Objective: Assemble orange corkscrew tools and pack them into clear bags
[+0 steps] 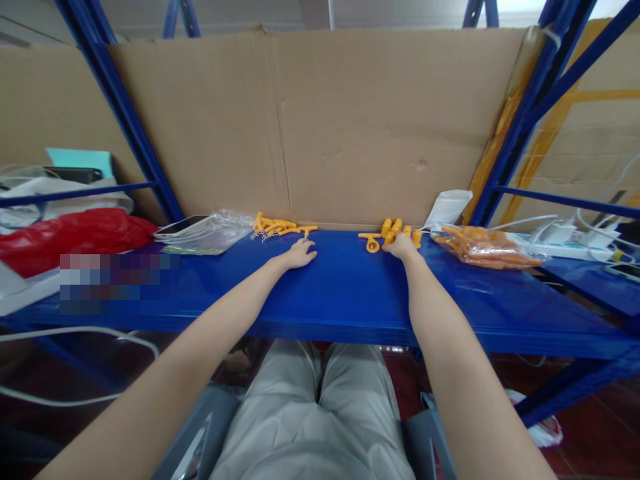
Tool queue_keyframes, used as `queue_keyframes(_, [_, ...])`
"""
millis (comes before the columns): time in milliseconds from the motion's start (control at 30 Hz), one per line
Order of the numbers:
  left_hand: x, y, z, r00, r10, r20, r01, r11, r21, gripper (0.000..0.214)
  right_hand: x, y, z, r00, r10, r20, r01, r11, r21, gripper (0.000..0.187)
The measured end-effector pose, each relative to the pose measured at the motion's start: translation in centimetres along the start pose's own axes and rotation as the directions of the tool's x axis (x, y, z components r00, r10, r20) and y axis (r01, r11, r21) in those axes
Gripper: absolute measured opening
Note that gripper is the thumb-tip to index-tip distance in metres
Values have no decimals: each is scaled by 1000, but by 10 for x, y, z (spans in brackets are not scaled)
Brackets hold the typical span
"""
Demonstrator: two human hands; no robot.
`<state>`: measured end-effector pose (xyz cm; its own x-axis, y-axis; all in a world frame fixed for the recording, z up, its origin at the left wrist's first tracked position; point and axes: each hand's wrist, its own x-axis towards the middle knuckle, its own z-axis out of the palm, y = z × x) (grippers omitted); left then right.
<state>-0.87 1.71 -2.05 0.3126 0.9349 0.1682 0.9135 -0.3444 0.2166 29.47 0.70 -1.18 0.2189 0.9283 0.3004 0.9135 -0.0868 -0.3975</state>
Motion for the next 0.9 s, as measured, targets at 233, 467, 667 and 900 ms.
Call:
queue_keyframes(233, [-4, 6, 8, 999, -53, -5, 53, 997, 48, 55, -5, -5, -2, 996, 81, 37, -81, 997, -8, 7])
queue_keyframes(467, [-3, 6, 4, 998, -57, -36, 60, 996, 66, 53, -10, -11, -5, 993, 111, 48, -110, 993, -30, 11])
queue_keyframes(667, [-1, 8, -7, 990, -138, 5, 136, 979, 151, 49, -11, -11, -4, 993, 115, 40, -115, 993, 0, 13])
queue_keyframes(900, [2, 29, -18, 996, -88, 25, 80, 973, 217, 40, -7, -8, -1, 994, 103, 33, -101, 994, -47, 16])
